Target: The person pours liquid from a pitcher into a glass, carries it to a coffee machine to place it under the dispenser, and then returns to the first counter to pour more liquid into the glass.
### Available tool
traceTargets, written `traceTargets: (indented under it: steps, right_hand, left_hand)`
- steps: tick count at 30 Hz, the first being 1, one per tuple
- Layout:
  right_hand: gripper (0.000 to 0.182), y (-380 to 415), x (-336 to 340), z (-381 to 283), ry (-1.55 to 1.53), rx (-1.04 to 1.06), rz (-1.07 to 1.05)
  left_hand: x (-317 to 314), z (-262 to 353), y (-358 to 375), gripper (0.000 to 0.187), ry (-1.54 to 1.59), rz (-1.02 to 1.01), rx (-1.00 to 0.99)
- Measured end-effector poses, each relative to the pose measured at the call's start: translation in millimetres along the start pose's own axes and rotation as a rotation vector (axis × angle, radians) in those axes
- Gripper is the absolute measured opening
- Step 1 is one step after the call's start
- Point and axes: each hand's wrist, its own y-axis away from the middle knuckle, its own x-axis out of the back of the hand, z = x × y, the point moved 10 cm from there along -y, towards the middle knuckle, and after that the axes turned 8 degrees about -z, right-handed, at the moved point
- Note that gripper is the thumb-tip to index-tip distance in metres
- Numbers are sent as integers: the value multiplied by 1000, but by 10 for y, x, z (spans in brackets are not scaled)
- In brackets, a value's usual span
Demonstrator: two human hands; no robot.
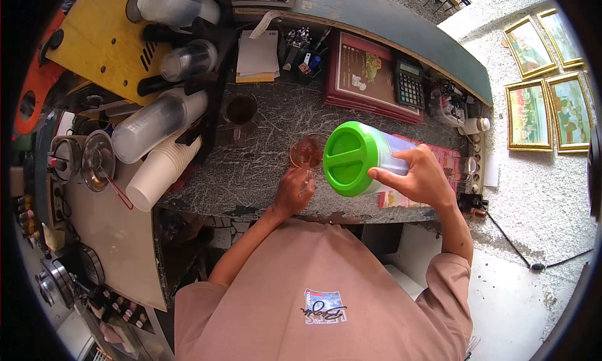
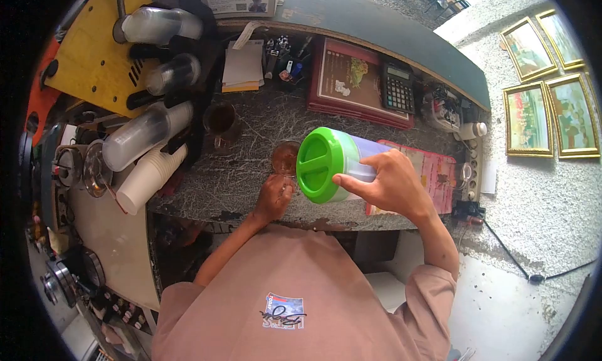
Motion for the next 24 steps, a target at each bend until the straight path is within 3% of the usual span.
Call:
traceTargets:
  steps: [24]
  right_hand:
    - [36, -32, 5, -27, 13, -10, -45]
  left_hand:
    - [-38, -74, 5, 17, 33, -14, 31]
